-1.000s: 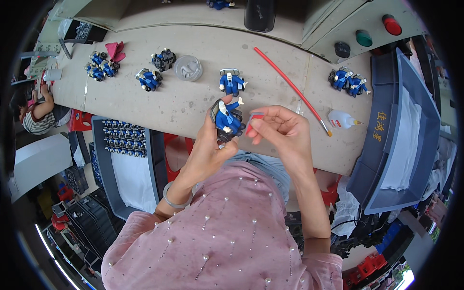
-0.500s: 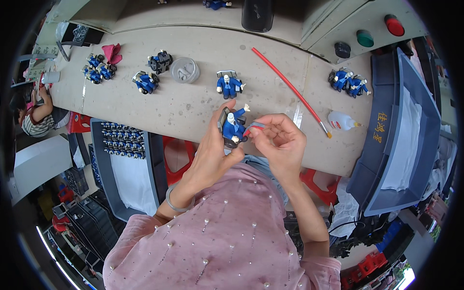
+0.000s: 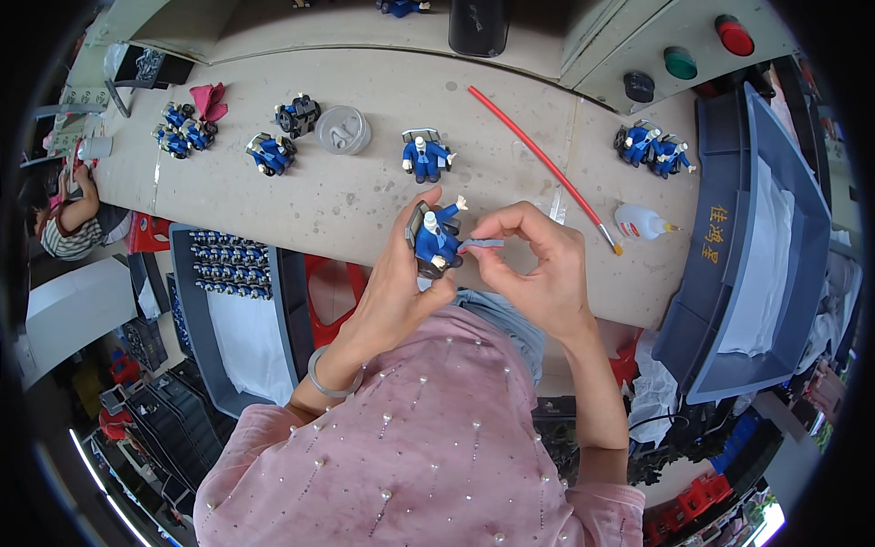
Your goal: The person assembles toy figurines by applying glue to the components using a brush and a glue bottle, attaching pieces by hand, and placing finished figurines into a tray.
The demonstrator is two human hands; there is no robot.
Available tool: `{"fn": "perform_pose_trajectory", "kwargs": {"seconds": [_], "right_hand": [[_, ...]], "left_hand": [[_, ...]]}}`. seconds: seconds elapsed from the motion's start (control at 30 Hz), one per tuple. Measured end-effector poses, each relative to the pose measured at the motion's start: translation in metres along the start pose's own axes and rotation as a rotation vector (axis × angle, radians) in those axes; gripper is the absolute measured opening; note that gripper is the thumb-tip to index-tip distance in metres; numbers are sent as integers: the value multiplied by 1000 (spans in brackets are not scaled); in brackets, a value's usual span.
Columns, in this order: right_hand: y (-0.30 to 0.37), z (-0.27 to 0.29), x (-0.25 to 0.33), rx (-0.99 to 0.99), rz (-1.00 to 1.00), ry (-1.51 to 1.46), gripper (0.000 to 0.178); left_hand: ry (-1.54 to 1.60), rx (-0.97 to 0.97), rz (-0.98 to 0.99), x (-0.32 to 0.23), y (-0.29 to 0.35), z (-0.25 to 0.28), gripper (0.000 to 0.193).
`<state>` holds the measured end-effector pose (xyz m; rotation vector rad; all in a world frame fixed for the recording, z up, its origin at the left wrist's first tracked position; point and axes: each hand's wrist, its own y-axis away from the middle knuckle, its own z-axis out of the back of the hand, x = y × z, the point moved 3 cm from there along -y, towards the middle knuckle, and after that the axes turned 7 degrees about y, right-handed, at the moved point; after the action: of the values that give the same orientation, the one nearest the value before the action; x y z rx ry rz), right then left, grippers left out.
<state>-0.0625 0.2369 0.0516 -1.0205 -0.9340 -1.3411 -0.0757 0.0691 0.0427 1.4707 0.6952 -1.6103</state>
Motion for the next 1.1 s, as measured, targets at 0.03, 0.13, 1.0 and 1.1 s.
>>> {"fn": "perform_pose_trajectory", "kwargs": {"seconds": [0.03,0.13,1.0,1.1], "right_hand": [[-1,1,1,1,1,0,16],[-3,-2,4,106,70,112,18],[2,-12,19,43,-99,-18,36],[3,-17,25,42,-17,125,35]], "left_hand": [[0,-1,0,0,0,0,81],[-34,3,-16,-1,0,-1,81],[233,23,29,3,-1,4,76],[52,-7,-70,3,1,1,77]]}}
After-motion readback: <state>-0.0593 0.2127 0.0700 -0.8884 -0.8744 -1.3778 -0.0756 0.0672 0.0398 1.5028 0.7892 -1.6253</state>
